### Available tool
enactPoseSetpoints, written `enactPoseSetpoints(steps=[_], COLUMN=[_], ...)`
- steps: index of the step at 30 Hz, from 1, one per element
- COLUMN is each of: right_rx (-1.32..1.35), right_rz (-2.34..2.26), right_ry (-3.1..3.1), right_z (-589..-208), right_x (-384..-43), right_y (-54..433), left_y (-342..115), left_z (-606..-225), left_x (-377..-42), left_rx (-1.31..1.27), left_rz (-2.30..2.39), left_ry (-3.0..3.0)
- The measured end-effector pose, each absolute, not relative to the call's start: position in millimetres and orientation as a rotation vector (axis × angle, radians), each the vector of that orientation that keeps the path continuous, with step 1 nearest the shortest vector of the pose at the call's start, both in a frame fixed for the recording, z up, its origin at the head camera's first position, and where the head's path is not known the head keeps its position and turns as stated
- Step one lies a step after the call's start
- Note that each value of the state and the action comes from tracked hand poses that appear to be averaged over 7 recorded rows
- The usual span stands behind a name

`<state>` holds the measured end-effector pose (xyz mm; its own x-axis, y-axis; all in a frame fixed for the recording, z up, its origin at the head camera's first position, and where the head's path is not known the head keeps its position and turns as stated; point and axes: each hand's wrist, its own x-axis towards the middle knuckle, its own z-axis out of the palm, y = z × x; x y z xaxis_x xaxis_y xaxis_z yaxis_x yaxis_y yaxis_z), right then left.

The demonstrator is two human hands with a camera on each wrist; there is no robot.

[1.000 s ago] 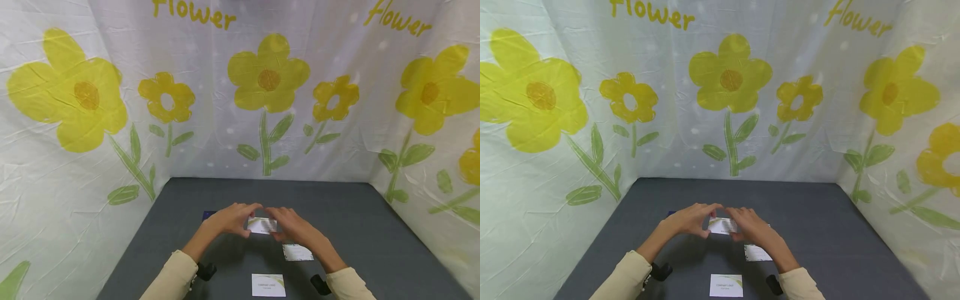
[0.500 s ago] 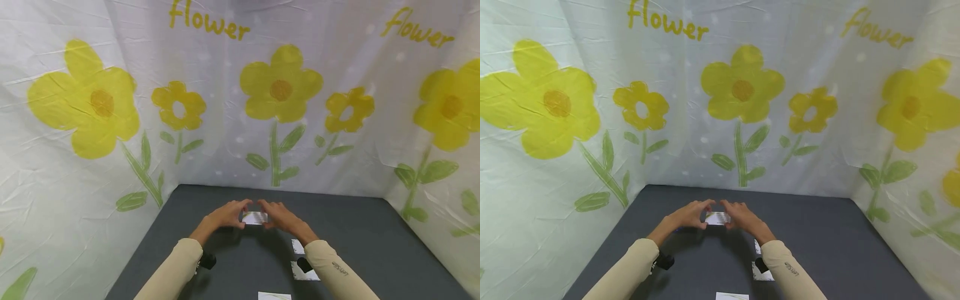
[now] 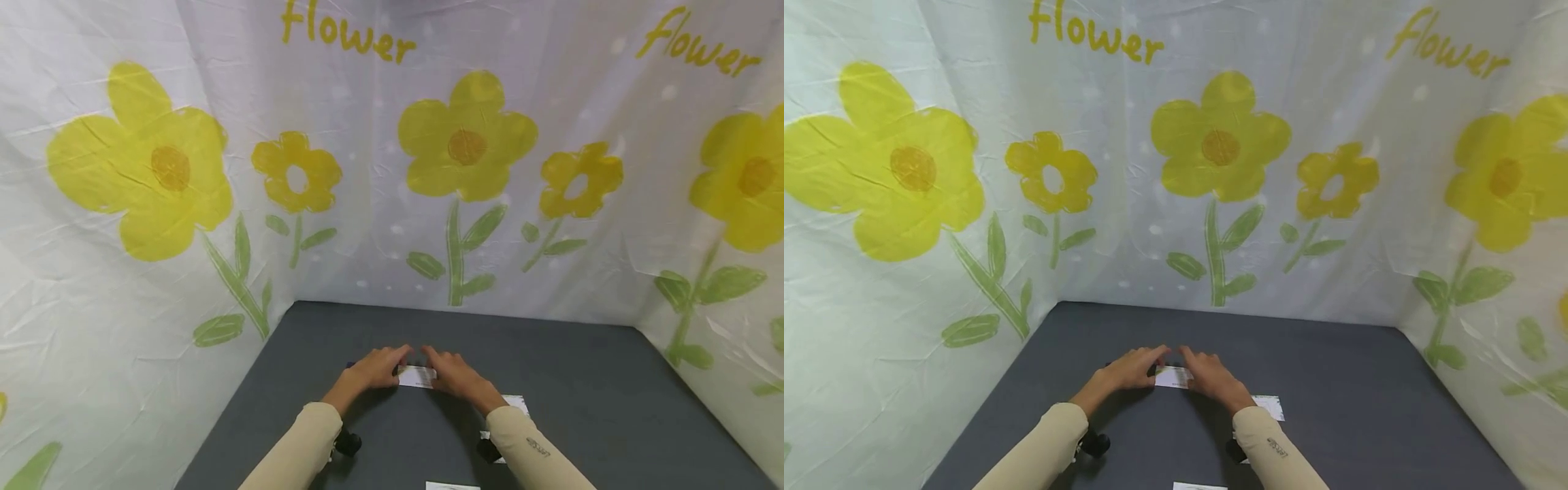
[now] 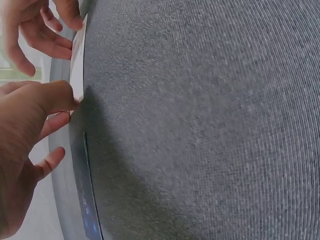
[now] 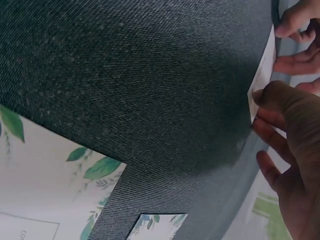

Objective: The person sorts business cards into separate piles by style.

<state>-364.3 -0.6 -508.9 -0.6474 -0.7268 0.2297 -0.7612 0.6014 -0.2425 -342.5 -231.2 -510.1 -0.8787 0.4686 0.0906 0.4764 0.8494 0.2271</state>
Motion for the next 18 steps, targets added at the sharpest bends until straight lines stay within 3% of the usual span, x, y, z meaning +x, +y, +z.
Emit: enactPoseSetpoints(steps=[8,14,18], right_rx=[1.183,1.033,0.96], right_rz=[0.432,0.331,0.311], right_ry=[-2.69,-2.533,-2.504], right_z=[-491.2,-449.9,-436.4], right_x=[-339.6,-294.0,-268.4], right_y=[30.3,79.9,106.6], left_y=[-208.7,-190.0,-185.8], left_z=[-491.9,-443.5,-432.2], left_x=[-323.6,-269.0,-241.8], left_rx=[-0.812,-0.757,-0.75], left_rz=[-0.225,-0.133,-0.114], left_ry=[-2.823,-2.808,-2.816])
